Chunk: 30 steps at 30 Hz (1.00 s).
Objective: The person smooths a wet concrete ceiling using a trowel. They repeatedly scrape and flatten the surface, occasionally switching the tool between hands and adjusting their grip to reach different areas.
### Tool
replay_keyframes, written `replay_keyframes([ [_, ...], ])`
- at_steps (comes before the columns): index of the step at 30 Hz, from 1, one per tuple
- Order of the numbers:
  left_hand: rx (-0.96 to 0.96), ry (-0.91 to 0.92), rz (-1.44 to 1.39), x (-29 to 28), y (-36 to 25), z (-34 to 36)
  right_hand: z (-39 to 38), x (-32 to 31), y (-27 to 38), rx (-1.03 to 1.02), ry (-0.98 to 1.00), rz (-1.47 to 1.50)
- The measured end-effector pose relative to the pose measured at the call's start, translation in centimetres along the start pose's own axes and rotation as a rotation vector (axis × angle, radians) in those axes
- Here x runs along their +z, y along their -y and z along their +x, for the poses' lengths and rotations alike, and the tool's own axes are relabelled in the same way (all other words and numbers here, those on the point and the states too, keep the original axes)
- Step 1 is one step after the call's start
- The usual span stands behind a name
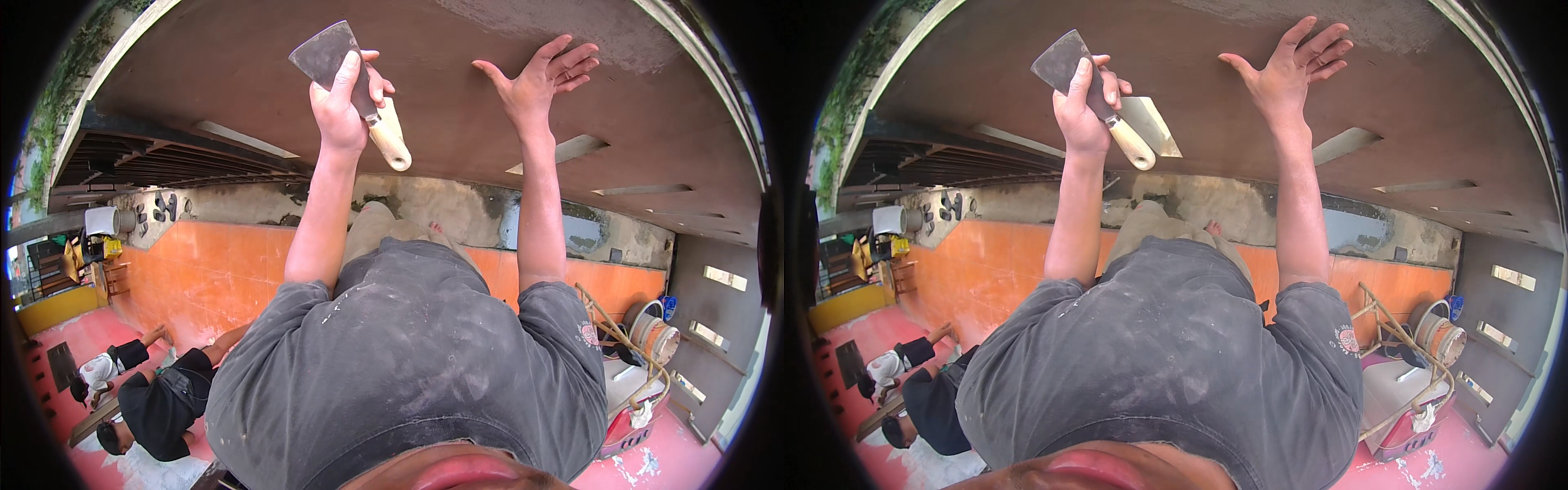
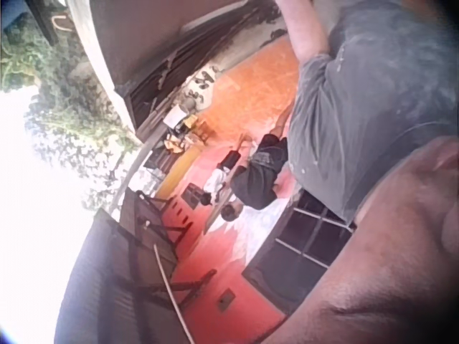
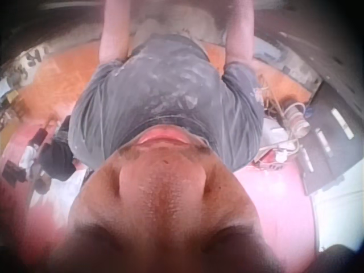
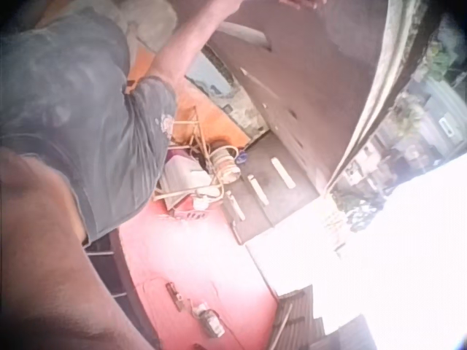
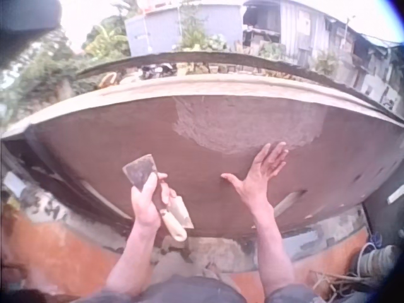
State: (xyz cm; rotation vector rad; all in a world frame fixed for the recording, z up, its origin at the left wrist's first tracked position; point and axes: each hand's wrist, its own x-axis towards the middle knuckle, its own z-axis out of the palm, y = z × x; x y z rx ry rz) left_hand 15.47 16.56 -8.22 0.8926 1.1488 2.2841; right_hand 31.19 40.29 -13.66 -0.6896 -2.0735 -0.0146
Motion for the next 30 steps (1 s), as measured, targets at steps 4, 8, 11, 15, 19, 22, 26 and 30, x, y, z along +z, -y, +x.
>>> replay_keyframes([
  [4,0.046,-0.046,0.038,0.3,0.5,0.9,0.4,0.0,0.0,0.006,0.019,0.042],
  [8,0.024,-0.058,0.049,0.5,0.7,0.4,-0.1,0.3,-0.3,0.000,0.001,0.006],
  [11,0.008,-0.105,0.065,-0.1,1.0,-0.5,-0.2,0.8,-1.0,-0.004,-0.011,0.009],
  [15,0.006,-0.128,0.061,-0.3,1.1,-0.7,-0.2,0.7,-0.6,-0.010,-0.024,0.003],
  [19,0.010,-0.135,0.049,0.2,0.9,-0.4,-0.5,0.9,-0.8,-0.024,-0.046,0.005],
  [22,0.042,-0.121,0.046,0.9,0.7,-0.2,-0.4,1.3,-1.0,-0.043,-0.058,-0.014],
  [26,0.013,-0.087,0.035,1.7,1.4,0.3,-0.6,1.2,-1.1,-0.049,-0.056,-0.028],
  [30,0.016,-0.095,0.077,2.2,2.3,0.7,-0.6,0.9,-0.6,-0.007,-0.053,-0.068],
])
